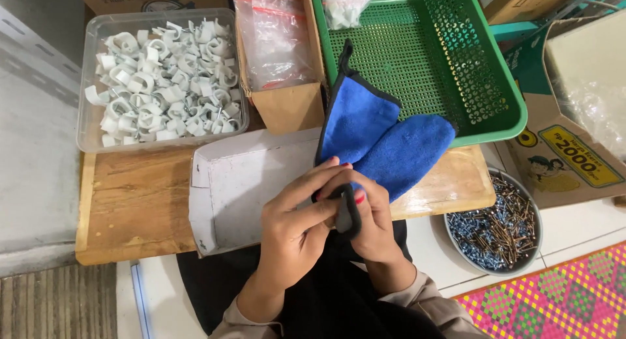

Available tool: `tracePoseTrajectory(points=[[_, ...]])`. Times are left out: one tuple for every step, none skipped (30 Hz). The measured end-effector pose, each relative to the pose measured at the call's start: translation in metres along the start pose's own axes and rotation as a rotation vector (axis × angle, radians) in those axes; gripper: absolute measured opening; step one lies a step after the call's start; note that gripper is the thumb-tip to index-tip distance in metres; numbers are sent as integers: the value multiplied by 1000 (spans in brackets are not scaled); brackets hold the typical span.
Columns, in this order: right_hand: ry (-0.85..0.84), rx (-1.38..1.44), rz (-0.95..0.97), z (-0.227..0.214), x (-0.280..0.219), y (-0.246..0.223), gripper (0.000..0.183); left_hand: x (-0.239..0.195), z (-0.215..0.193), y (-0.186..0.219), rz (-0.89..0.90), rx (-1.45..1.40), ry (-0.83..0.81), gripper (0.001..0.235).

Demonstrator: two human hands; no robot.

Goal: Picking up plastic cable clips, applying small white labels, and placing them into packaging.

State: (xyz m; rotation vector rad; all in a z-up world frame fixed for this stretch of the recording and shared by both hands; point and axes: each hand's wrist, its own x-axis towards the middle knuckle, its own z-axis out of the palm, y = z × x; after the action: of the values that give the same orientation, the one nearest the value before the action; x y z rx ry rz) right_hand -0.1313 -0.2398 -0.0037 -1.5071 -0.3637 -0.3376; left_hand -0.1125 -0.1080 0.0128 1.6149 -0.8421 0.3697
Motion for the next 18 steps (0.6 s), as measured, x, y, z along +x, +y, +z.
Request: tracePoseTrajectory(points=[[47,-2,2,1,1,2,57,-1,1,-1,4,10,5,18],[94,-4,3,3,1,4,59,-2,1,-2,7,20,10,17],[91,1,4,3,4,0,59,0,0,-1,5,25,12,17],[43,-43,3,3,7,-4,59,1,-2,-1,-38,7,18,18],[-4,-89,0,3,10,-8,61,3,-3,-1,-80,-12,25,22],[-6,-87,-1,2,10,-8,61,3,-4,-2,-81,-9,27,22],[-43,-103,-11,1,9,-8,52,4,-6,-4,-114,-52,34,19],[-80,-119,-22,-1,8,-9,46,5,-6,-5,-147,-95,42,18],[-79,-120,-19,0,8,-10,46,6,-7,-3,-149,-97,42,18],[-62,-135,10,0,7,-10,48,7,-8,-2,-114,-97,27,20],[-44,-151,35,0,7,-11,51,10,-8,-1,-75,-97,12,25],[-43,-153,35,-2,4,-7,51,9,-7,-3,-74,-100,12,25],[-6,-121,37,-3,1,-2,48,7,-5,-5,-42,-53,0,22],[30,-88,39,-5,-3,2,46,5,-4,-8,-11,-6,-11,23],[28,-90,41,-3,-2,2,46,4,-3,-9,-13,-7,-9,23],[54,-50,42,-1,-1,3,46,4,-2,-10,3,11,-17,22],[82,-11,41,0,0,4,47,4,-2,-11,20,29,-28,21],[82,-14,41,1,2,5,47,3,0,-13,20,26,-28,21]])
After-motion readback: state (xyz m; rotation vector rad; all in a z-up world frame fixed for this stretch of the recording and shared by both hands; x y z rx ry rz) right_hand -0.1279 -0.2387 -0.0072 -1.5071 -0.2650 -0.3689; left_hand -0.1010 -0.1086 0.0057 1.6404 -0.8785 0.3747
